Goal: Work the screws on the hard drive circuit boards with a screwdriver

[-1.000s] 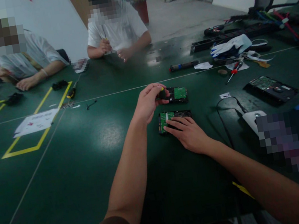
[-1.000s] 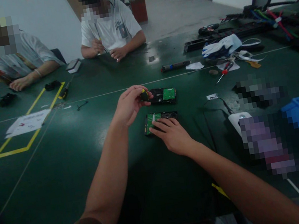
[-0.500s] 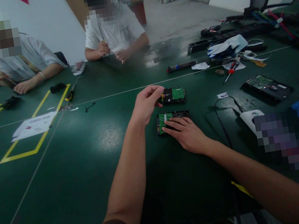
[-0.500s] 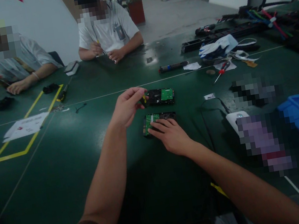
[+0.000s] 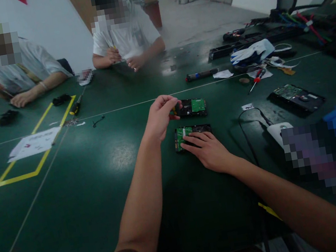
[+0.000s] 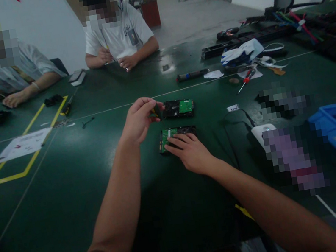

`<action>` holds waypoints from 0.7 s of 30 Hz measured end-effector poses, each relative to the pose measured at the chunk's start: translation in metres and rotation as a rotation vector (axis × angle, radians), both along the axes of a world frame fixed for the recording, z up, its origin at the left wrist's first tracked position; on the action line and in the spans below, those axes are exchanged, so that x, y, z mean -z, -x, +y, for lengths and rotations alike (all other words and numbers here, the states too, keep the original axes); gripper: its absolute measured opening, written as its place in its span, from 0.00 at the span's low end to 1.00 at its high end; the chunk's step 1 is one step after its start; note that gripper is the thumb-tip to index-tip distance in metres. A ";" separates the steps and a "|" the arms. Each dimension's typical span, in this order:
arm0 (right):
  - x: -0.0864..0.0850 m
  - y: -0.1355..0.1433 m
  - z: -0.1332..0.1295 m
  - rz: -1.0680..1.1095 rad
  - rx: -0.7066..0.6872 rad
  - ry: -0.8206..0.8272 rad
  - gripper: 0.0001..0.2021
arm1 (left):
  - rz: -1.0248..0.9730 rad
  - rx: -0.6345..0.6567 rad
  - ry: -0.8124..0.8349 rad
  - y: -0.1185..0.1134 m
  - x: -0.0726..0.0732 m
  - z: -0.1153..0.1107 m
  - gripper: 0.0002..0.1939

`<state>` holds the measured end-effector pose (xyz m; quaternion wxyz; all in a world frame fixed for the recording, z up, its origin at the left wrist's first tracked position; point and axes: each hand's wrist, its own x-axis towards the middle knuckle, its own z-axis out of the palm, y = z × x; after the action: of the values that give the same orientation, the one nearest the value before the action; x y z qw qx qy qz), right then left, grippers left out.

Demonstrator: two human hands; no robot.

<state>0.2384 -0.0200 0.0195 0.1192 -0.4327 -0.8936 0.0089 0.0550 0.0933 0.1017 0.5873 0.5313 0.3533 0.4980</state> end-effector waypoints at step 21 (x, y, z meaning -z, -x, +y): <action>0.000 -0.001 -0.001 -0.012 0.007 -0.006 0.28 | -0.046 0.005 -0.004 -0.003 0.001 0.001 0.06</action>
<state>0.2390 -0.0212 0.0199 0.1153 -0.4356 -0.8927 0.0035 0.0578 0.0940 0.1006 0.5954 0.5217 0.3376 0.5093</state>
